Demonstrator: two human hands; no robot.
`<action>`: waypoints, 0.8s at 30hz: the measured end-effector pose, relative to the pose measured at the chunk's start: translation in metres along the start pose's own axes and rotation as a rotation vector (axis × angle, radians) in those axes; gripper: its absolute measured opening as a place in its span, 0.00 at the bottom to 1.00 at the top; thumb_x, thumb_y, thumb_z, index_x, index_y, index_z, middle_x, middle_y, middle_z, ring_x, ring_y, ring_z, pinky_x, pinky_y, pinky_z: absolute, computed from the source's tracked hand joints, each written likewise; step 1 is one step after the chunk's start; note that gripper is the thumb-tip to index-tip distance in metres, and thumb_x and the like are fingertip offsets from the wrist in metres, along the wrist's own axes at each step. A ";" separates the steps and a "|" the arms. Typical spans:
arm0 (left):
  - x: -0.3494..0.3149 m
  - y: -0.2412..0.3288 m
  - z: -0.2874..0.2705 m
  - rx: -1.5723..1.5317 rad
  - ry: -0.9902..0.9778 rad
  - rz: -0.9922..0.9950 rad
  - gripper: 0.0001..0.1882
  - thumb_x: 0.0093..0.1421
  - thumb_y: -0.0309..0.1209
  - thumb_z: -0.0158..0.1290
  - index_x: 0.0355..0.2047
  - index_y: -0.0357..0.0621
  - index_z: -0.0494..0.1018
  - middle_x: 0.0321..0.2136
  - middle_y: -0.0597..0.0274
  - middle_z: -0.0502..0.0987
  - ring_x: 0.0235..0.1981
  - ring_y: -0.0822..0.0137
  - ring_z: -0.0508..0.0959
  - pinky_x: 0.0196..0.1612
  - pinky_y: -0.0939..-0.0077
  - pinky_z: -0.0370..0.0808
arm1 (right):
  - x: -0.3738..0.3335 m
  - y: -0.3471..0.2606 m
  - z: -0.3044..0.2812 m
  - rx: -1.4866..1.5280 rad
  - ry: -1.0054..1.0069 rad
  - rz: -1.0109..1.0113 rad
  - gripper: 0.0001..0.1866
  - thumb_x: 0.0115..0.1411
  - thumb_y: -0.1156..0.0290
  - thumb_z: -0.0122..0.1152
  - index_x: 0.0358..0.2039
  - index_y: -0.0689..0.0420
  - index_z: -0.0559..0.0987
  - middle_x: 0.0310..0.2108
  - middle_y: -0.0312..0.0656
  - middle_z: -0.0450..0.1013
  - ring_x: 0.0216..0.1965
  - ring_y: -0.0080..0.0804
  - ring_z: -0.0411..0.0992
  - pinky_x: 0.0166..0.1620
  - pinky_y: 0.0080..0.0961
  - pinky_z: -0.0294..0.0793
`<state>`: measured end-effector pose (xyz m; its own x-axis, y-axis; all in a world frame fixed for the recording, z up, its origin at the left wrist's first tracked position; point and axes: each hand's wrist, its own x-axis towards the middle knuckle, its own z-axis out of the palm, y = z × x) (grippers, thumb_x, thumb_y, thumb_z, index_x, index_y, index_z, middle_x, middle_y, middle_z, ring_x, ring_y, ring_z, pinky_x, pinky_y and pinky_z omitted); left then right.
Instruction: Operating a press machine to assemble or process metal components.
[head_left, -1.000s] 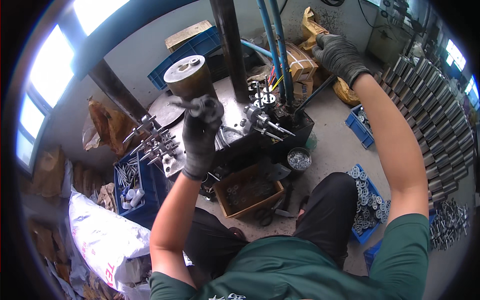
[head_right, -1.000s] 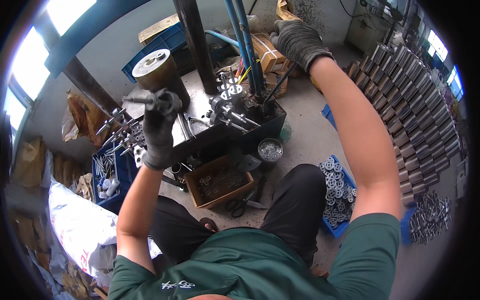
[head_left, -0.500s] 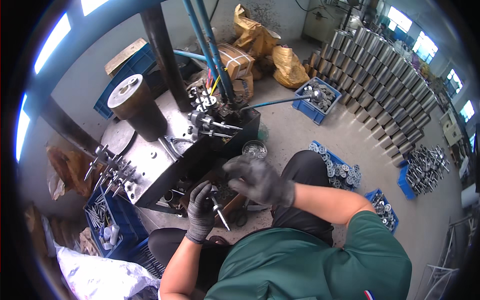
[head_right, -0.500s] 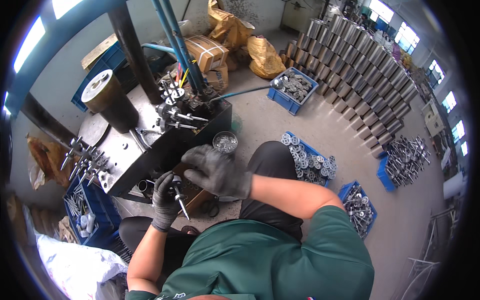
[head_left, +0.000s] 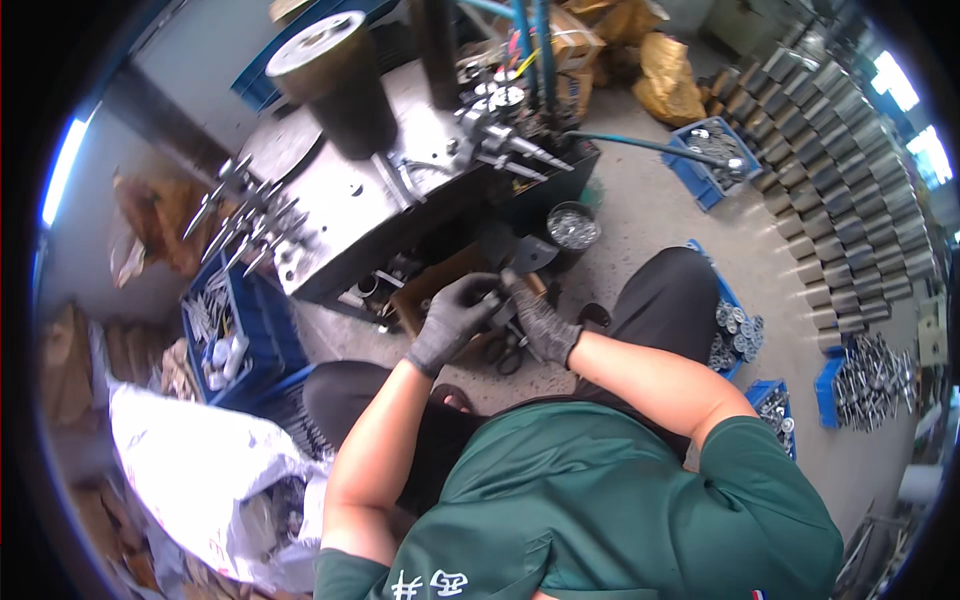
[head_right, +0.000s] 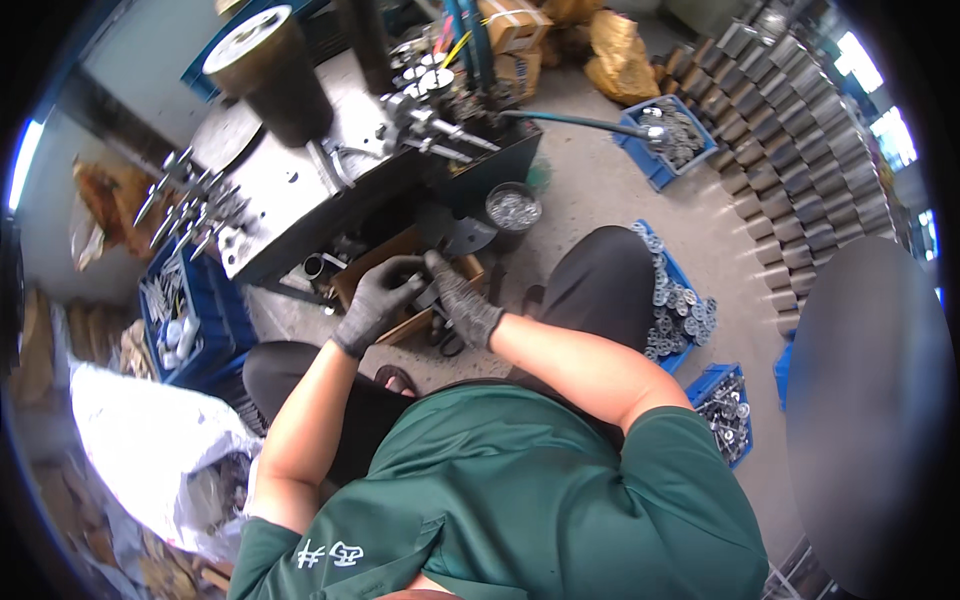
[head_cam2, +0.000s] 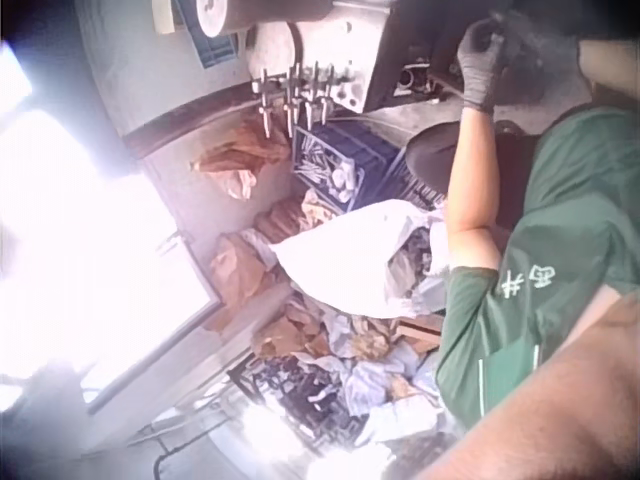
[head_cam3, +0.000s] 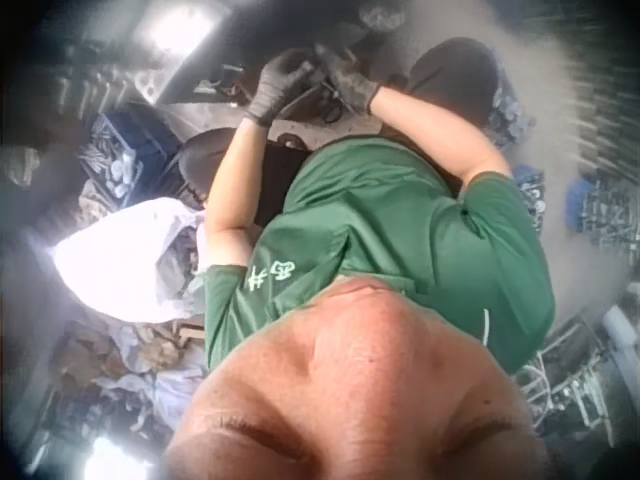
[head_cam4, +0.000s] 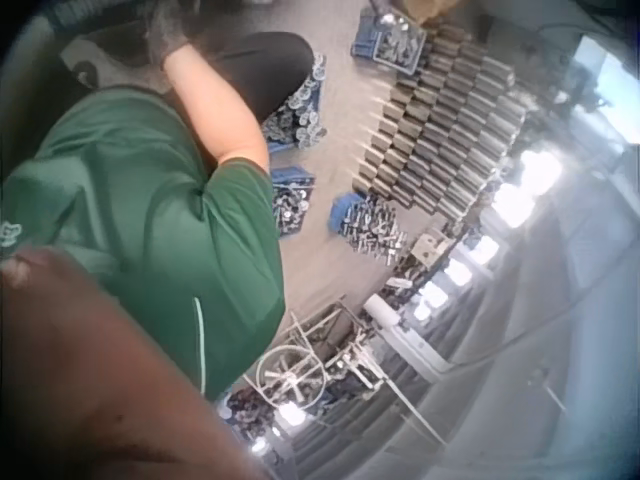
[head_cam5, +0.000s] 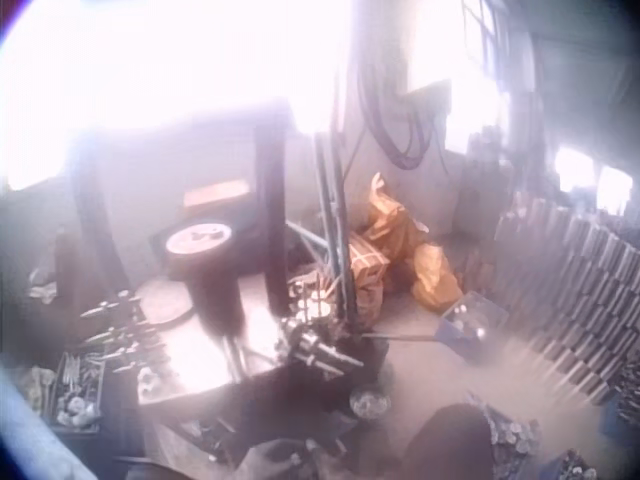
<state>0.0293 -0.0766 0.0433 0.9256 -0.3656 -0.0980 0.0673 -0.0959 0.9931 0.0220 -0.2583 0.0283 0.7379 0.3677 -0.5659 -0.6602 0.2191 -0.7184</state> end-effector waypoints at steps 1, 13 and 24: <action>0.003 -0.003 -0.004 -0.054 -0.019 0.012 0.19 0.63 0.28 0.61 0.54 0.35 0.76 0.44 0.60 0.82 0.46 0.73 0.78 0.51 0.75 0.76 | 0.005 0.002 0.001 0.002 0.034 -0.031 0.32 0.69 0.33 0.43 0.47 0.52 0.75 0.28 0.37 0.75 0.09 0.25 0.66 0.10 0.22 0.69; 0.008 -0.008 -0.028 0.546 0.501 0.263 0.16 0.49 0.24 0.66 0.40 0.42 0.79 0.37 0.54 0.80 0.40 0.55 0.82 0.45 0.66 0.80 | 0.007 -0.009 -0.019 -0.310 0.121 -0.551 0.22 0.74 0.54 0.52 0.53 0.59 0.79 0.35 0.39 0.80 0.42 0.25 0.75 0.53 0.27 0.71; 0.000 -0.017 -0.011 -0.039 0.245 0.097 0.20 0.62 0.28 0.57 0.54 0.34 0.74 0.46 0.58 0.79 0.48 0.68 0.77 0.54 0.74 0.74 | 0.001 -0.010 0.005 0.064 -0.137 -0.131 0.20 0.70 0.47 0.55 0.36 0.50 0.81 0.27 0.28 0.75 0.26 0.15 0.72 0.27 0.14 0.70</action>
<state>0.0323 -0.0646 0.0268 0.9906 -0.1361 0.0115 -0.0163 -0.0339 0.9993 0.0284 -0.2552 0.0367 0.7949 0.4513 -0.4057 -0.5707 0.3289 -0.7524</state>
